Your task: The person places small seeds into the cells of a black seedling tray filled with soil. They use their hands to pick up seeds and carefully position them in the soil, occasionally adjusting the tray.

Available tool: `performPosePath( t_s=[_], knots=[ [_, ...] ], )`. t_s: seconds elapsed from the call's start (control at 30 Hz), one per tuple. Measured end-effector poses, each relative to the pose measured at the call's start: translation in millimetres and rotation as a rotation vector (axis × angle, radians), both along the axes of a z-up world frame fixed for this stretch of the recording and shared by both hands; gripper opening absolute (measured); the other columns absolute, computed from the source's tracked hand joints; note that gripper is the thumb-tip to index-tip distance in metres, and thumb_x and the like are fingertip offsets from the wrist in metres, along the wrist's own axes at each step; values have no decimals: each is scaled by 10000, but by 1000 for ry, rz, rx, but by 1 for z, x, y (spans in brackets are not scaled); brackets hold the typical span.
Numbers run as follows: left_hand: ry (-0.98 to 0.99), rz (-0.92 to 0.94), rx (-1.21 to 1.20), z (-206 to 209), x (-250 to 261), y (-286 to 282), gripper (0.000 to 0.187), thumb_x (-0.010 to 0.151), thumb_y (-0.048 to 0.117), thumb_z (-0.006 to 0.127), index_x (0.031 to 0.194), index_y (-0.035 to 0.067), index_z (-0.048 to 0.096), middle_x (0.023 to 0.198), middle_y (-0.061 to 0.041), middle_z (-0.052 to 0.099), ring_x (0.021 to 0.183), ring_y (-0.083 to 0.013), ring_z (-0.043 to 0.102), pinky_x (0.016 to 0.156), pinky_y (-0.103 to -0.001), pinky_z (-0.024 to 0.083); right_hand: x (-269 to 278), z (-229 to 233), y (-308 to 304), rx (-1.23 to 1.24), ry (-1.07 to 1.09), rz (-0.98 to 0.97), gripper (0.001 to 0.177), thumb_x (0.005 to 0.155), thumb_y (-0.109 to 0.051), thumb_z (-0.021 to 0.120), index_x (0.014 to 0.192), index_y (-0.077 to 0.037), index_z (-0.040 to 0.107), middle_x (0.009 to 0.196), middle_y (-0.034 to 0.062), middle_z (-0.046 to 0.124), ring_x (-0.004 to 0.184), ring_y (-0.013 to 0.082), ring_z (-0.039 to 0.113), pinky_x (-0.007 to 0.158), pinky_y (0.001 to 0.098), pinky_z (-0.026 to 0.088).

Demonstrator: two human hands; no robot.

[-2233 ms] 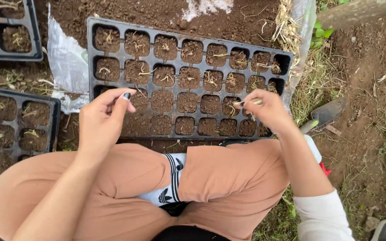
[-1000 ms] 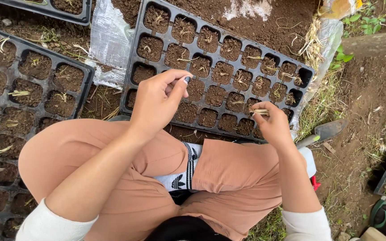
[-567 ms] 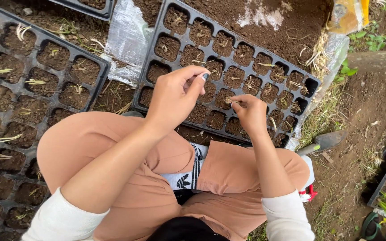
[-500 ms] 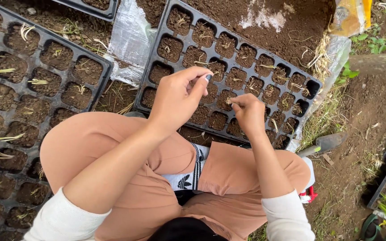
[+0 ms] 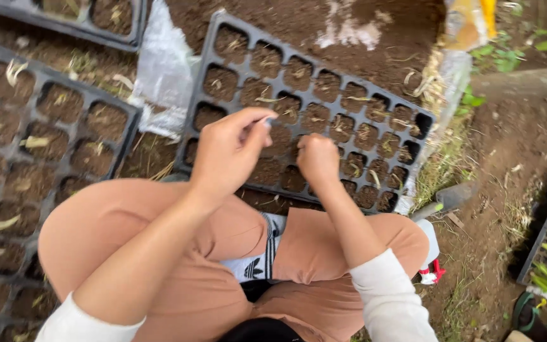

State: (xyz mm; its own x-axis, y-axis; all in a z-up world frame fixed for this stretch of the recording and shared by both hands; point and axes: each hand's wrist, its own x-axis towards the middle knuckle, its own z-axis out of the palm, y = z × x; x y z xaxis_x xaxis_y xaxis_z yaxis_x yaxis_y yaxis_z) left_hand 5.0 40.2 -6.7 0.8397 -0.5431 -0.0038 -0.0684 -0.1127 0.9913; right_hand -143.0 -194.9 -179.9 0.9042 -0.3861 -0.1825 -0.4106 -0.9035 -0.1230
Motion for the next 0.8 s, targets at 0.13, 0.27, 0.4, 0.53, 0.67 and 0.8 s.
performPosePath(
  t_s=[0.13,0.27,0.4,0.53,0.67,0.8],
  knots=[
    [15,-38,68,9,1,1,214,984,63,619,1093,149,782,706,-48,736,579,-180,666,564,-309,540,-1,17,10,-44,-19,39,97,777,-13,731,798,-105,757,725,69,658,676,296,710,608,394,624],
    [75,3,224,16,2,1,225,998,88,614,1114,169,788,737,-57,758,603,-163,635,596,-315,524,6,103,6,135,-51,-13,130,806,-102,744,936,-102,743,883,108,659,925,341,681,780,432,603],
    [244,17,496,25,4,-6,287,1013,185,562,1187,192,790,822,32,771,747,-78,637,730,-256,461,4,170,-70,413,-16,-348,250,938,-226,647,1131,-111,758,1279,114,691,1211,296,641,1002,503,513],
    [215,19,577,12,6,-14,288,1009,189,588,1199,204,804,806,38,770,727,-66,610,760,-235,453,-20,129,-211,374,-294,-689,258,983,-130,572,1208,-119,698,1154,60,707,779,167,618,738,371,526],
    [336,50,786,4,10,-25,315,1041,216,569,1251,231,804,846,25,768,591,-151,427,614,-302,351,-32,82,-313,133,-311,-780,289,942,-1,628,1189,-116,723,1275,168,652,707,174,591,676,369,544],
    [313,104,811,-12,16,-24,286,1074,248,588,1259,209,802,838,-12,762,728,-130,512,743,-291,395,-26,49,-350,43,-28,-750,322,906,-119,746,1221,-154,690,1303,155,583,1115,329,607,918,497,539]
  ],
)
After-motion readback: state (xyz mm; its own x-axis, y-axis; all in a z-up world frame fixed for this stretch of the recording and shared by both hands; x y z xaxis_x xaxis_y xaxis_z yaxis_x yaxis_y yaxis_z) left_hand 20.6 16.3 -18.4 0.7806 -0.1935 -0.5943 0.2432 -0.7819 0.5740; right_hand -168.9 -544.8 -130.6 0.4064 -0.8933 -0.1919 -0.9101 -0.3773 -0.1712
